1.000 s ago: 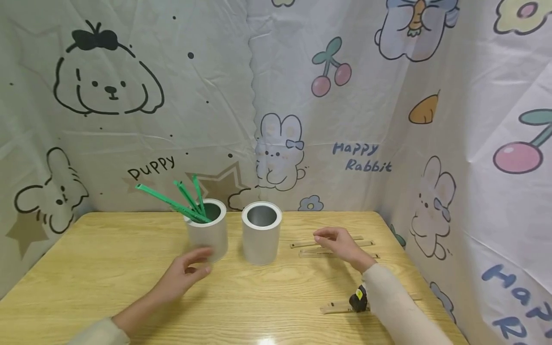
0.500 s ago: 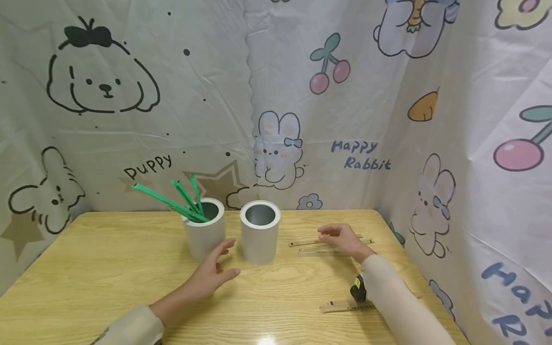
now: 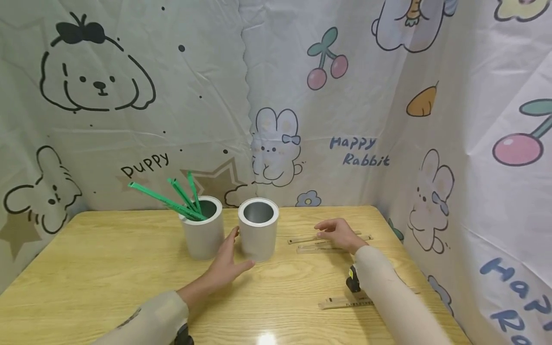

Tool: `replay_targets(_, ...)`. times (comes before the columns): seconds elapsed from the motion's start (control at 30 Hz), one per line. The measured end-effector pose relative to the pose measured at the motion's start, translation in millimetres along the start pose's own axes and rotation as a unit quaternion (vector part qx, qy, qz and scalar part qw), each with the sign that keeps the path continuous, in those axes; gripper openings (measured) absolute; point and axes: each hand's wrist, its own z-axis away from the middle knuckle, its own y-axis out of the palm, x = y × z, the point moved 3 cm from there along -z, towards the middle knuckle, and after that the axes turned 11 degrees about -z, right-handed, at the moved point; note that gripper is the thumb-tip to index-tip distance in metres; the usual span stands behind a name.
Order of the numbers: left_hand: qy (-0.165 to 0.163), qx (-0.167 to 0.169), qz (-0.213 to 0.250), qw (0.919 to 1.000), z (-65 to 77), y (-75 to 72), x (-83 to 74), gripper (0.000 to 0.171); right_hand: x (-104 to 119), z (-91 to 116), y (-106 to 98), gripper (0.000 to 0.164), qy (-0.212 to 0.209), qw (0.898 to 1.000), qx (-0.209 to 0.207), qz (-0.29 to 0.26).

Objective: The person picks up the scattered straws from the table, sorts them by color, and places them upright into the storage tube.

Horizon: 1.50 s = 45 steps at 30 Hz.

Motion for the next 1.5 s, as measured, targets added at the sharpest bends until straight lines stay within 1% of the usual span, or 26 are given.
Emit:
replay_targets(0.13, -0.016, -0.023, 0.007, 0.9996, -6.6, 7.4, 0.9, 0.113, 0, -4, 4, 0.035, -0.001, 1.000, 0.009, -0.003)
replay_targets(0.2, -0.022, -0.036, 0.008, 0.9991, -10.3, 9.9, 1.1, 0.117, -1, -6, 5, 0.034, 0.004, 1.000, 0.007, -0.005)
replay_targets(0.3, -0.022, -0.048, 0.011, 0.9986, -18.5, 13.3, 2.6, 0.121, 0, -7, 6, 0.034, 0.005, 1.000, 0.008, -0.001)
replay_targets(0.37, -0.012, -0.054, 0.018, 0.9983, -24.5, 14.4, 3.6, 0.123, 0, -8, 6, 0.033, 0.006, 1.000, 0.006, 0.004)
replay_targets(0.5, 0.008, -0.053, 0.038, 0.9979, -34.4, 15.1, 5.5, 0.125, 0, -9, 4, 0.031, 0.012, 1.000, 0.008, 0.018)
replay_targets(0.57, 0.003, -0.044, 0.041, 0.9982, -37.2, 14.4, 7.1, 0.125, -1, -9, 4, 0.029, 0.018, 1.000, 0.007, 0.017)
replay_targets(0.67, -0.008, -0.033, 0.036, 0.9988, -39.8, 13.5, 9.6, 0.125, -4, -11, 4, 0.027, 0.015, 1.000, 0.012, 0.019)
replay_targets(0.73, -0.020, -0.025, 0.034, 0.9989, -40.2, 13.5, 10.4, 0.124, -7, -13, 4, 0.026, 0.009, 1.000, 0.014, 0.017)
replay_targets(0.83, -0.019, -0.018, 0.041, 0.9988, -40.7, 13.9, 9.9, 0.120, -11, -16, 4, 0.024, -0.001, 0.999, 0.022, 0.025)
replay_targets(0.93, -0.018, -0.010, 0.051, 0.9985, -40.8, 15.4, 9.3, 0.116, -14, -18, 4, 0.021, -0.002, 0.999, 0.031, 0.029)
replay_targets(1.17, -0.030, -0.006, 0.060, 0.9978, -41.4, 18.9, 11.8, 0.114, -11, -22, 3, 0.017, -0.023, 0.997, 0.054, 0.050)
replay_targets(1.27, -0.028, -0.004, 0.060, 0.9978, -42.1, 19.8, 12.4, 0.114, -11, -23, 1, 0.015, -0.031, 0.996, 0.062, 0.060)
replay_targets(1.43, -0.029, -0.006, 0.057, 0.9979, -43.1, 20.5, 14.0, 0.114, -9, -24, 0, 0.011, -0.035, 0.995, 0.079, 0.053)
replay_targets(1.5, -0.035, -0.005, 0.057, 0.9978, -43.2, 20.6, 14.7, 0.114, -8, -24, 1, 0.011, -0.032, 0.995, 0.082, 0.047)
